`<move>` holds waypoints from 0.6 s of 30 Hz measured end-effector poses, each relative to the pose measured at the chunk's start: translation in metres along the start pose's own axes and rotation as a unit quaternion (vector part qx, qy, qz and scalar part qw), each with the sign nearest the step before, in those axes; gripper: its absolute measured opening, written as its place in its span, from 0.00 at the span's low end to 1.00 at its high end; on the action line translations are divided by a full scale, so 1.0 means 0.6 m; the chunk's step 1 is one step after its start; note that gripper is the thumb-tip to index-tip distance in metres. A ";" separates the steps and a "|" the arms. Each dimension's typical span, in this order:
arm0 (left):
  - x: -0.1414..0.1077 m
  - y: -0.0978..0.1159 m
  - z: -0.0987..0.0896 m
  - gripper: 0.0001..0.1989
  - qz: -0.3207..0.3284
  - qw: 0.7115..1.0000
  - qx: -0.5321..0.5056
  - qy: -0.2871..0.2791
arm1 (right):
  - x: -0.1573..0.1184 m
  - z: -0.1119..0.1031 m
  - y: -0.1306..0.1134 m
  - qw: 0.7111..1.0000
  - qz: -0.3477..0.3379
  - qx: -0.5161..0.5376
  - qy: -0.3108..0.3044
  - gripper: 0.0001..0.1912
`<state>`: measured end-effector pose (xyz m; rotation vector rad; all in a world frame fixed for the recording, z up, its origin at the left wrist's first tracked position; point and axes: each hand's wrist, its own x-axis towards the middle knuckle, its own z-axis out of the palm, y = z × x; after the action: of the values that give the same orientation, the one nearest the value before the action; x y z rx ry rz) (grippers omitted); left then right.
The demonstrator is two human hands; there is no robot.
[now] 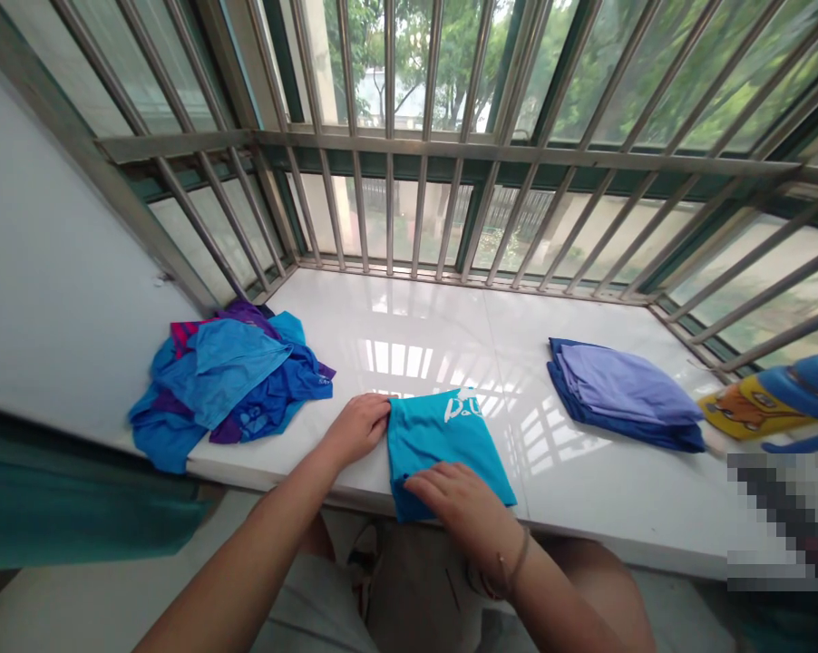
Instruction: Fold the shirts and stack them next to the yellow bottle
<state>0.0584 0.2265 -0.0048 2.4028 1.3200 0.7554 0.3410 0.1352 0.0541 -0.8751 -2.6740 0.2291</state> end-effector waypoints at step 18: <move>0.015 -0.016 0.014 0.01 -0.086 0.991 -0.079 0.071 | -0.060 0.065 -0.035 0.998 0.004 0.013 0.062 0.09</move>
<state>0.0604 0.2392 -0.0138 2.1157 1.4401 0.9568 0.3435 0.0947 0.0135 -0.8620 -2.5481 0.2038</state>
